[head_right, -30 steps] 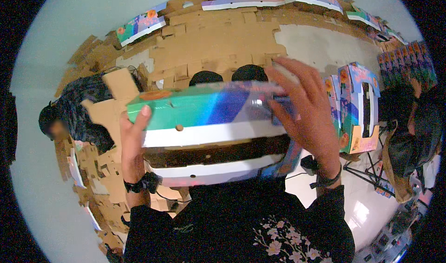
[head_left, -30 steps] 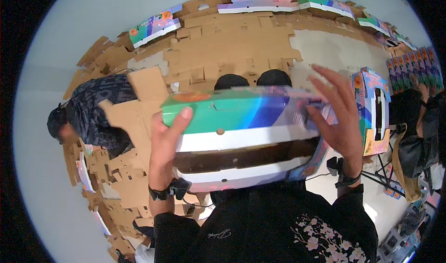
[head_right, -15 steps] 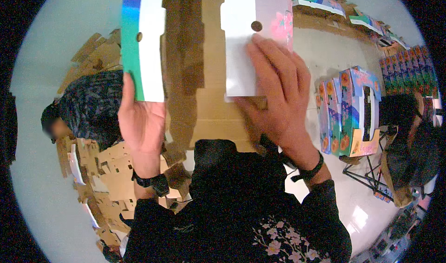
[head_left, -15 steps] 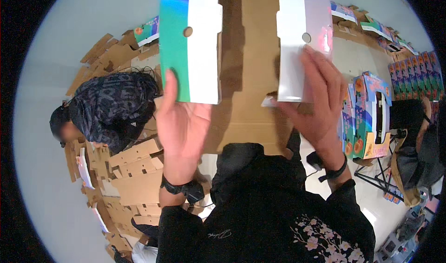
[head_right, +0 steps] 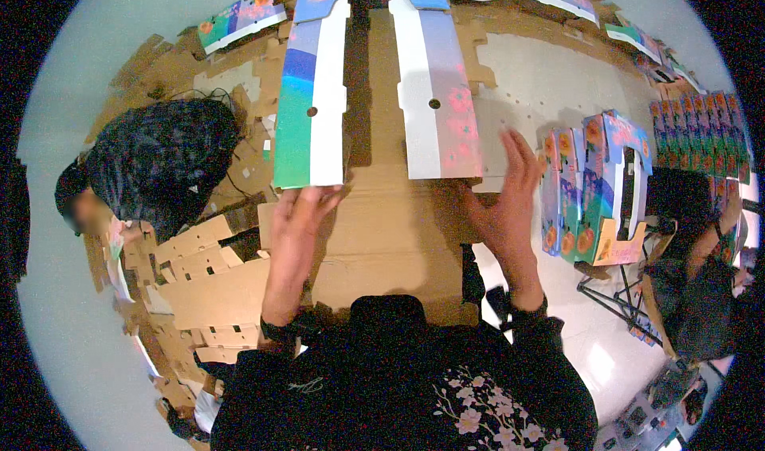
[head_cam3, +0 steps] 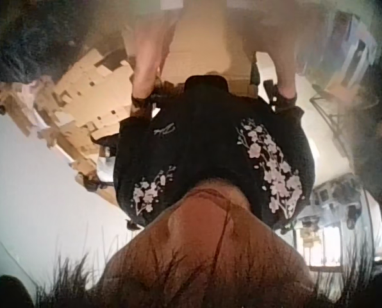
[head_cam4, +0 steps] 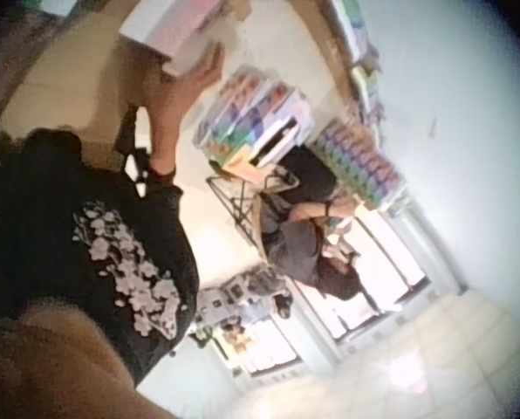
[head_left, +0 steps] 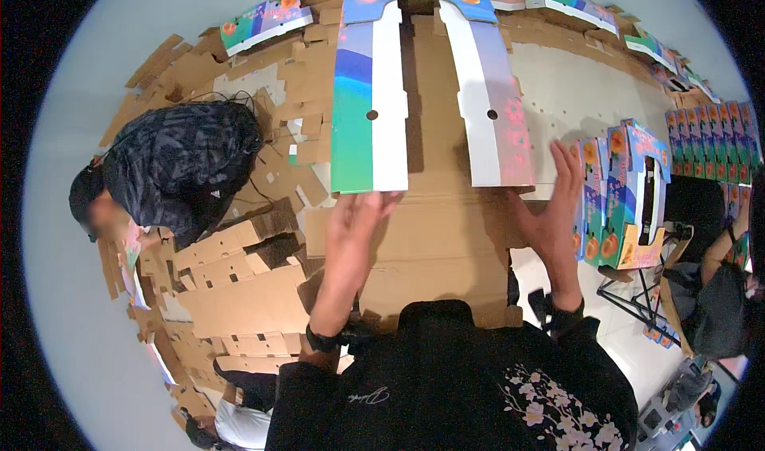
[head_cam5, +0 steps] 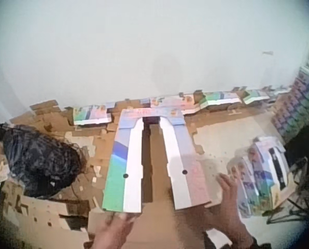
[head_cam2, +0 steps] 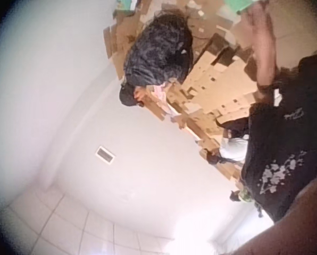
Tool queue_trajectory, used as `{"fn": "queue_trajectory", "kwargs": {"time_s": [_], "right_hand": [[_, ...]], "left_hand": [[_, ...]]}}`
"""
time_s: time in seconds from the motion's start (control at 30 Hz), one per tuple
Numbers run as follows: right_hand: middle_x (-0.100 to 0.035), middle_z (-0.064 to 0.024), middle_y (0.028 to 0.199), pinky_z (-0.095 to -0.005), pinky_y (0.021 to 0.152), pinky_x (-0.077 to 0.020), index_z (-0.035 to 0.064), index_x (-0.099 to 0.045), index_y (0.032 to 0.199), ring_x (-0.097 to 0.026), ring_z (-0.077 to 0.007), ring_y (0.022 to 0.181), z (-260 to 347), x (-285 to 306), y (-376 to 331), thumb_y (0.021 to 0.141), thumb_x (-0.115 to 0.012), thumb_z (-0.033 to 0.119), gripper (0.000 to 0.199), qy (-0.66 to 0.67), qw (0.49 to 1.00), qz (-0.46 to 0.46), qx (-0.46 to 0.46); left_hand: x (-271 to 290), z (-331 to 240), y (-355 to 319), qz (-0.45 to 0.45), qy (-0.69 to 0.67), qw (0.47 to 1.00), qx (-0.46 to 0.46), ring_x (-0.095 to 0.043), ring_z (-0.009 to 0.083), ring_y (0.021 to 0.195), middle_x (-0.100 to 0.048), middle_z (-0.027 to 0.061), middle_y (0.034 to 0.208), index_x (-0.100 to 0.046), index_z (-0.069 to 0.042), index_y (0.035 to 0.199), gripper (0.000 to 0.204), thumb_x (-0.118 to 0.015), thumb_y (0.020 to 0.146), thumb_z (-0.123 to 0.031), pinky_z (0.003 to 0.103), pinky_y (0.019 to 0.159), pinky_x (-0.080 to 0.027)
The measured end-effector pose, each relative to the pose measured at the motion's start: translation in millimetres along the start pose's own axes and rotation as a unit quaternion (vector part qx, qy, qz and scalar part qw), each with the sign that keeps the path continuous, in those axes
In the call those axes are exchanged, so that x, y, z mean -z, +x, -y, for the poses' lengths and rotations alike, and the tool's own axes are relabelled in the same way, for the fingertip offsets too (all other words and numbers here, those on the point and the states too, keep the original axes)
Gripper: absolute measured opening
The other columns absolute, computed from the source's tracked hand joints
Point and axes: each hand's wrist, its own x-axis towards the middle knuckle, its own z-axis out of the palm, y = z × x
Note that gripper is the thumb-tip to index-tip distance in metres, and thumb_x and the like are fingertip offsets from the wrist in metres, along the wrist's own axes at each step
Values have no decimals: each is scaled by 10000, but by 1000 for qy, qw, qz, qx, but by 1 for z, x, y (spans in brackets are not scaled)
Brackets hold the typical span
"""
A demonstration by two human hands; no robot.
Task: Assembling flat cardboard pieces into fruit shipping boxes by folding and slotting tabs.
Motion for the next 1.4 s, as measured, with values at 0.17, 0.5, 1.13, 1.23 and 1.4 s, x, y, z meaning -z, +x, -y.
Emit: {"fn": "queue_trajectory", "kwargs": {"time_s": [0.17, 0.5, 1.13, 1.23, 1.4], "right_hand": [[-660, -165, 1181, -361, 887, -559, 11, -436, 1424, -673, -231, 1048, -16, 8, -54, 884, -812, 184, 681, 294, 860, 178, -378], [-618, -189, 1289, -375, 928, -564, 17, -561, 1303, -632, -293, 1173, 24, 12, -72, 828, -782, 32, 525, 245, 958, 50, -140], [-755, -125, 1009, -364, 769, -628, 2, -635, 1086, -737, -234, 946, 6, 2, 0, 741, -928, 167, 482, 312, 910, 182, -203], [-759, -142, 924, -361, 729, -595, 0, -625, 1180, -748, -246, 874, 6, 13, 26, 705, -953, 259, 632, 293, 900, 216, -239], [-745, -161, 791, -375, 708, -565, 15, -689, 1197, -733, -267, 733, 0, 23, 76, 723, -889, 486, 697, 151, 927, 320, -125]], "left_hand": [[14, 16, -35, -157, 586, 755, -249, -363, 387, 1442, -320, 272, 1519, -332, 37, 1506, 892, -856, 825, -202, 471, 1184, -322], [51, 23, -50, -202, 286, 916, -197, -477, 336, 1395, -480, 227, 1504, -354, -17, 1519, 731, -700, 880, 51, 440, 1162, -372], [35, -17, 8, -67, 445, 877, -166, -691, 263, 1017, -687, 170, 1047, -271, 59, 1497, 1068, -946, 719, -225, 390, 862, -588], [32, -49, 30, -5, 481, 868, -124, -698, 243, 852, -709, 162, 962, -463, 66, 1429, 972, -928, 721, -411, 348, 764, -556], [19, -93, 65, 68, 611, 788, -43, -676, 239, 610, -681, 126, 660, -743, -18, 1094, 646, -804, 781, -580, 344, 596, -504]]}}
